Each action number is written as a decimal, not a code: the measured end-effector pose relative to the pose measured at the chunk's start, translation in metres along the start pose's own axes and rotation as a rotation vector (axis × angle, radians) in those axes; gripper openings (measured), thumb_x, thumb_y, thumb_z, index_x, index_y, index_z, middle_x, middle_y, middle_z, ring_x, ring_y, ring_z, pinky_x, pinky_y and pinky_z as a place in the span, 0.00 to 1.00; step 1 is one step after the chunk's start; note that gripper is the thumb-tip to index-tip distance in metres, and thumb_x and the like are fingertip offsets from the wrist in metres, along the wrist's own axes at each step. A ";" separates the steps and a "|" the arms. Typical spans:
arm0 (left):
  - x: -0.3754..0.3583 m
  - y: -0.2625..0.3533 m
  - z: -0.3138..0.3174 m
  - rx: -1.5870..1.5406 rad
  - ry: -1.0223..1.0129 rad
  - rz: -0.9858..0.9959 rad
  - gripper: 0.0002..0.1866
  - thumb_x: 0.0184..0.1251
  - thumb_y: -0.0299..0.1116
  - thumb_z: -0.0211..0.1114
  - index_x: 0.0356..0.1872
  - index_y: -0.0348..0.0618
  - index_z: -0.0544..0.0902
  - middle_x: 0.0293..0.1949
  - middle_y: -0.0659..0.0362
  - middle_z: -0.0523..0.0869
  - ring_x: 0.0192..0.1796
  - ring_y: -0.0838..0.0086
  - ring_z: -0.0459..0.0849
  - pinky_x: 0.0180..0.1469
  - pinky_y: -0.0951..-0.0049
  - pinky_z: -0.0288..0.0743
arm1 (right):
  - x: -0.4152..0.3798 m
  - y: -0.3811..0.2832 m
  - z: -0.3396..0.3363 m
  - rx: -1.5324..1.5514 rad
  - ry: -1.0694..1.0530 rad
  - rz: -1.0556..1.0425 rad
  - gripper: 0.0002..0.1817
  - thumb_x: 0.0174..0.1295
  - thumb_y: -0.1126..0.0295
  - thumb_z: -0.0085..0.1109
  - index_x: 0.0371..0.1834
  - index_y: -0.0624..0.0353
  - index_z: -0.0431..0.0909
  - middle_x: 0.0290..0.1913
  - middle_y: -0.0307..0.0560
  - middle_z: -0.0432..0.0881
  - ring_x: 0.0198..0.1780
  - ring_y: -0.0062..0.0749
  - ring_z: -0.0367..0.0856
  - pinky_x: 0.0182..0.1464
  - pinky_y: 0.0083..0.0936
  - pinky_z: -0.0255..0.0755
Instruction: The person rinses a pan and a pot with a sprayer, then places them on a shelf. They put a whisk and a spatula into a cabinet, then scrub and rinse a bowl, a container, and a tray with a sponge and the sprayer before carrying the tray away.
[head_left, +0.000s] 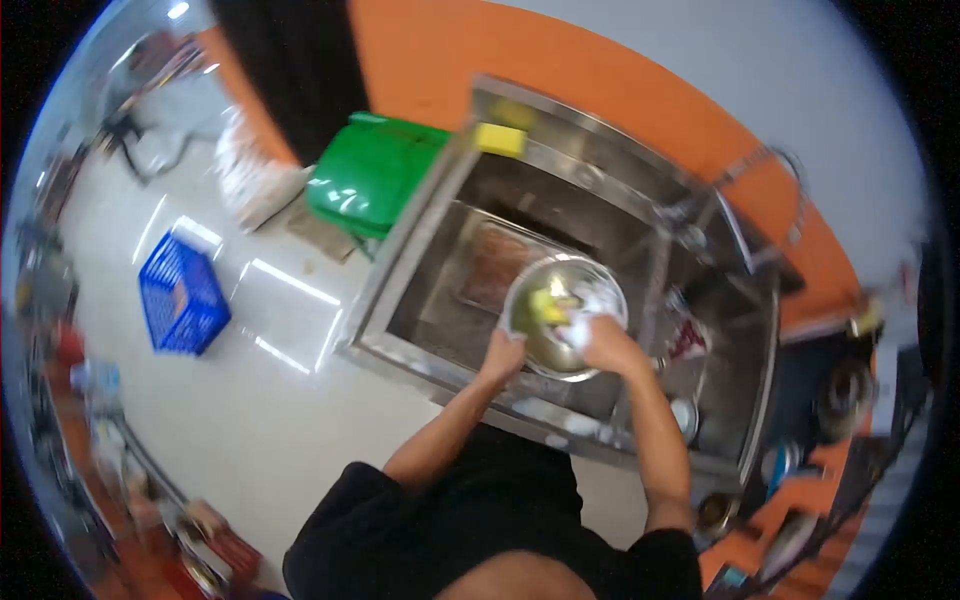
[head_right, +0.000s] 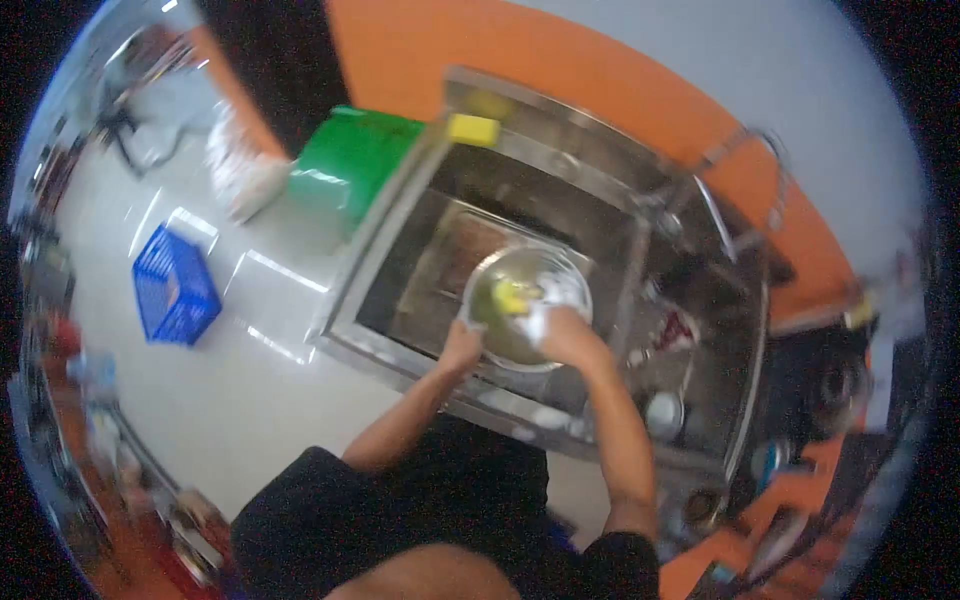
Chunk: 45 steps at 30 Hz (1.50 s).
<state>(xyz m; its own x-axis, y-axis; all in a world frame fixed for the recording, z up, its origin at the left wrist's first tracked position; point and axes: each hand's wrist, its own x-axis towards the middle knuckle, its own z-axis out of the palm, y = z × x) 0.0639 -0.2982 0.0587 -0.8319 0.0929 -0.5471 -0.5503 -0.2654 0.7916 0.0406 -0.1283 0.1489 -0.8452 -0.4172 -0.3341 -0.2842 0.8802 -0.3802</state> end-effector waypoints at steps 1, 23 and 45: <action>-0.012 0.016 0.002 0.166 -0.029 0.119 0.22 0.59 0.25 0.53 0.56 0.33 0.68 0.48 0.51 0.77 0.51 0.71 0.74 0.52 0.72 0.68 | 0.002 0.005 0.029 -0.162 0.137 -0.023 0.12 0.58 0.69 0.51 0.42 0.64 0.78 0.35 0.58 0.81 0.36 0.52 0.81 0.44 0.42 0.71; -0.024 -0.010 0.033 -0.057 -0.385 0.114 0.18 0.60 0.20 0.53 0.54 0.34 0.71 0.47 0.58 0.78 0.47 0.75 0.76 0.48 0.76 0.70 | -0.010 0.019 0.075 0.414 0.627 -0.242 0.27 0.45 0.72 0.62 0.52 0.63 0.71 0.47 0.60 0.78 0.48 0.49 0.78 0.47 0.34 0.72; -0.017 -0.078 0.135 0.334 -0.404 0.236 0.23 0.57 0.19 0.48 0.57 0.35 0.68 0.49 0.53 0.77 0.49 0.68 0.76 0.51 0.70 0.71 | -0.102 0.149 0.071 -0.253 0.602 0.251 0.11 0.49 0.73 0.53 0.35 0.62 0.80 0.33 0.53 0.81 0.37 0.47 0.82 0.46 0.44 0.73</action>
<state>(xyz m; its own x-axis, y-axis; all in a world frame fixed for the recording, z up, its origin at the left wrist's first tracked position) 0.1116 -0.1496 0.0430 -0.8603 0.4444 -0.2497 -0.2844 -0.0119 0.9586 0.1165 0.0291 0.0647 -0.9821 -0.0609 0.1782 -0.0825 0.9897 -0.1167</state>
